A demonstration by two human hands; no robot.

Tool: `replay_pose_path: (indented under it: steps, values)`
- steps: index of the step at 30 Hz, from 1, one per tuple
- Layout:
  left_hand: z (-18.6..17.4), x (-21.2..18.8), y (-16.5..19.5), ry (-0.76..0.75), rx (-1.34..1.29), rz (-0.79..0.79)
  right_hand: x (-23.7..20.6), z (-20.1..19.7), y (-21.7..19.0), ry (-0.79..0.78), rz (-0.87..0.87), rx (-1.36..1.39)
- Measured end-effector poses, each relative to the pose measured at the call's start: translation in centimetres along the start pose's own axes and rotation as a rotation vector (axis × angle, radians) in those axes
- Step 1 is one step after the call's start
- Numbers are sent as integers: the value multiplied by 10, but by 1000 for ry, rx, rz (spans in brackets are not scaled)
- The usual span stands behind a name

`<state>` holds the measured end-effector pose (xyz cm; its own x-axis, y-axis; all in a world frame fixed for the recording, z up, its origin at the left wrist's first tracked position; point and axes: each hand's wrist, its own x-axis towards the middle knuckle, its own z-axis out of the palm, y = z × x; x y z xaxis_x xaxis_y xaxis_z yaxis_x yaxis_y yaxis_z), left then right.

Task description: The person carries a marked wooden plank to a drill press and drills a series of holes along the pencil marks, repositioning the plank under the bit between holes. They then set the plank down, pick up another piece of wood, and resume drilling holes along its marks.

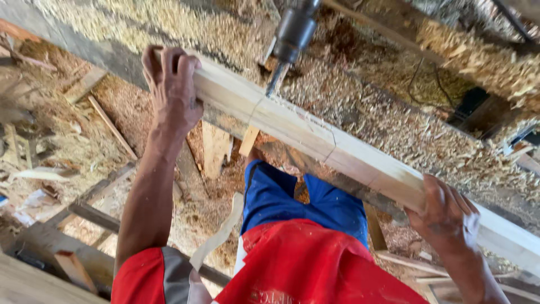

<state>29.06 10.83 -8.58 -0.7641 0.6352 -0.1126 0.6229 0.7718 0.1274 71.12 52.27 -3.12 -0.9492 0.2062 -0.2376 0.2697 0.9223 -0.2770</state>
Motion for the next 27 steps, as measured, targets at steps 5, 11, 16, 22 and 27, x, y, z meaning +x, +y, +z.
replay_pose_path:
  steps: [5,11,16,22,27]
  values:
    - [-3,6,-8,-26,8,-13,-3,10,6,-180,88,-54]
    - [-20,20,-15,-153,-66,-138,15,4,-10,-62,39,-23]
    - [-24,24,-14,-129,21,-74,25,1,-15,-82,61,3]
    - [-23,11,-19,-106,-17,-50,21,1,-16,-27,13,-6]
    - [-15,1,-31,-101,6,-64,31,-4,-29,-12,11,-9]
